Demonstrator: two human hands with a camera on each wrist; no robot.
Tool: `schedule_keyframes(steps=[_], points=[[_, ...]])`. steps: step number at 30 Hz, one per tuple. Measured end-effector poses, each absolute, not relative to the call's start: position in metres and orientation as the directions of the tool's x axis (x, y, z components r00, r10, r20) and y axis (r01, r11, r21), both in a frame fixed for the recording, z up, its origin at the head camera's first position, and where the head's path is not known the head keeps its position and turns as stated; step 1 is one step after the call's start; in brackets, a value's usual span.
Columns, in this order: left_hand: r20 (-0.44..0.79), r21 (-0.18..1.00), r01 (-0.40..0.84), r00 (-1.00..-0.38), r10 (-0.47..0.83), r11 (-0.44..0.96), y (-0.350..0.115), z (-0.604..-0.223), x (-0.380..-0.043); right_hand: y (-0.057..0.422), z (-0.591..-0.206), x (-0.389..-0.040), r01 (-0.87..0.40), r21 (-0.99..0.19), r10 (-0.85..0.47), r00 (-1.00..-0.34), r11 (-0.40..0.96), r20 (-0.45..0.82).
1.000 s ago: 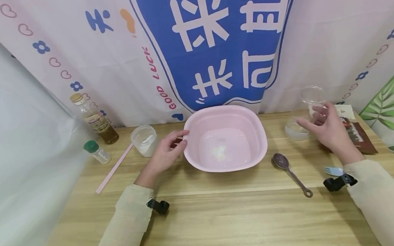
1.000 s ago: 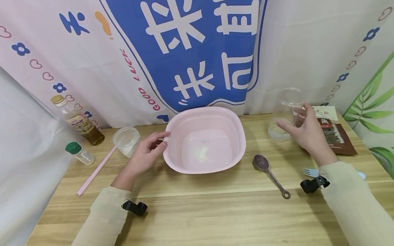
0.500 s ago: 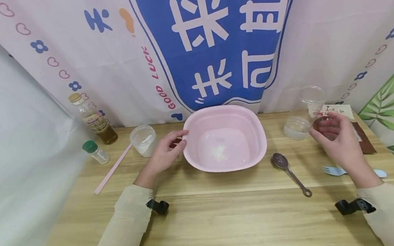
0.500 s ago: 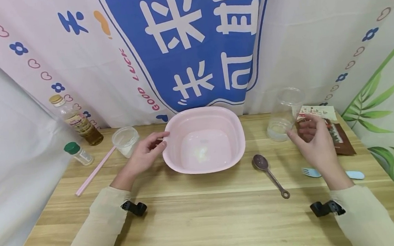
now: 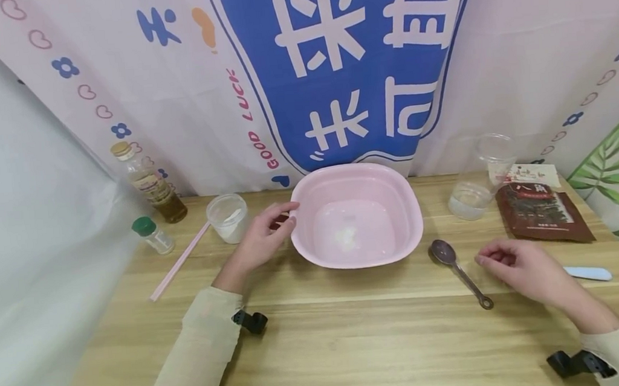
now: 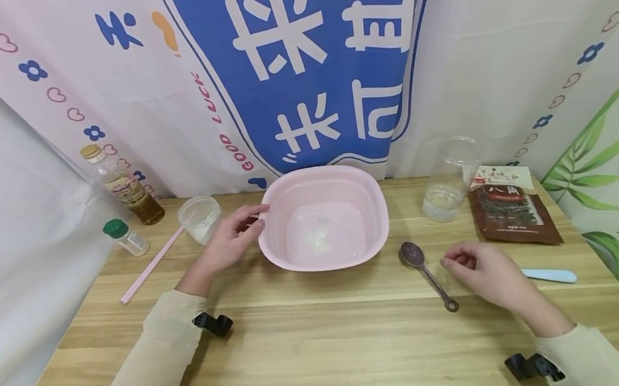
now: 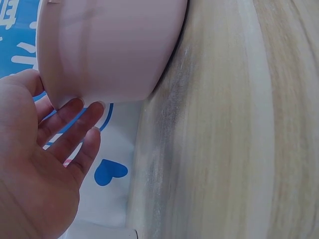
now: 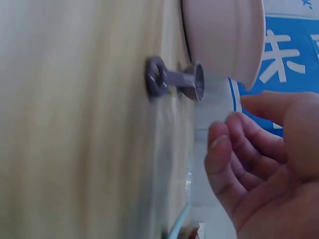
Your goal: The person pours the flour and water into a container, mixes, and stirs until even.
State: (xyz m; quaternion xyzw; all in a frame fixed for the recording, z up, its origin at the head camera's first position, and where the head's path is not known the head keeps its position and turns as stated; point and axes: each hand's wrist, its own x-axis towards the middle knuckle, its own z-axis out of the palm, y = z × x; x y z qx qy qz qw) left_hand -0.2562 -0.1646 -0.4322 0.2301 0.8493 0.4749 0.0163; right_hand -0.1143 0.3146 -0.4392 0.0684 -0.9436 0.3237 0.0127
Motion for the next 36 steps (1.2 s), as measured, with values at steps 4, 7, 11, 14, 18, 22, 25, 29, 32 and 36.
schedule_keyframes(steps=[4, 7, 11, 14, 18, 22, 25, 29, 32, 36], points=[[0.185, 0.813, 0.371, -0.896, 0.405, 0.450, -0.162, -0.433, -0.257, 0.311, -0.444, -0.106, -0.092, -0.630, -0.168, -0.984, 0.771, -0.062], [0.186, 0.811, 0.373, -0.895, 0.405, 0.450, -0.162, -0.433, -0.257, 0.310, -0.447, -0.103, -0.053, -0.618, -0.188, -0.970, 0.785, -0.156], [0.189, 0.816, 0.373, -0.894, 0.407, 0.441, -0.162, -0.434, -0.258, 0.310, -0.450, -0.100, -0.040, -0.576, -0.200, -0.956, 0.816, -0.217], [0.186, 0.818, 0.370, -0.895, 0.406, 0.441, -0.162, -0.434, -0.258, 0.309, -0.451, -0.101, -0.053, -0.562, -0.212, -0.952, 0.826, -0.223], [0.181, 0.821, 0.363, -0.897, 0.402, 0.440, -0.161, -0.434, -0.259, 0.309, -0.452, -0.102, -0.061, -0.561, -0.230, -0.944, 0.825, -0.235], [0.175, 0.824, 0.356, -0.899, 0.401, 0.440, -0.161, -0.434, -0.259, 0.309, -0.452, -0.103, -0.062, -0.578, -0.248, -0.936, 0.814, -0.249], [0.174, 0.823, 0.355, -0.900, 0.399, 0.443, -0.161, -0.433, -0.259, 0.310, -0.452, -0.104, -0.065, -0.602, -0.271, -0.927, 0.796, -0.258], [0.175, 0.822, 0.357, -0.900, 0.400, 0.443, -0.162, -0.434, -0.258, 0.310, -0.452, -0.104, -0.076, -0.627, -0.290, -0.925, 0.775, -0.246], [0.176, 0.821, 0.360, -0.898, 0.402, 0.443, -0.162, -0.435, -0.258, 0.310, -0.452, -0.104, -0.083, -0.642, -0.281, -0.936, 0.762, -0.213], [0.182, 0.818, 0.364, -0.898, 0.401, 0.445, -0.163, -0.435, -0.257, 0.311, -0.445, -0.103, -0.108, -0.659, -0.255, -0.958, 0.744, -0.131]])
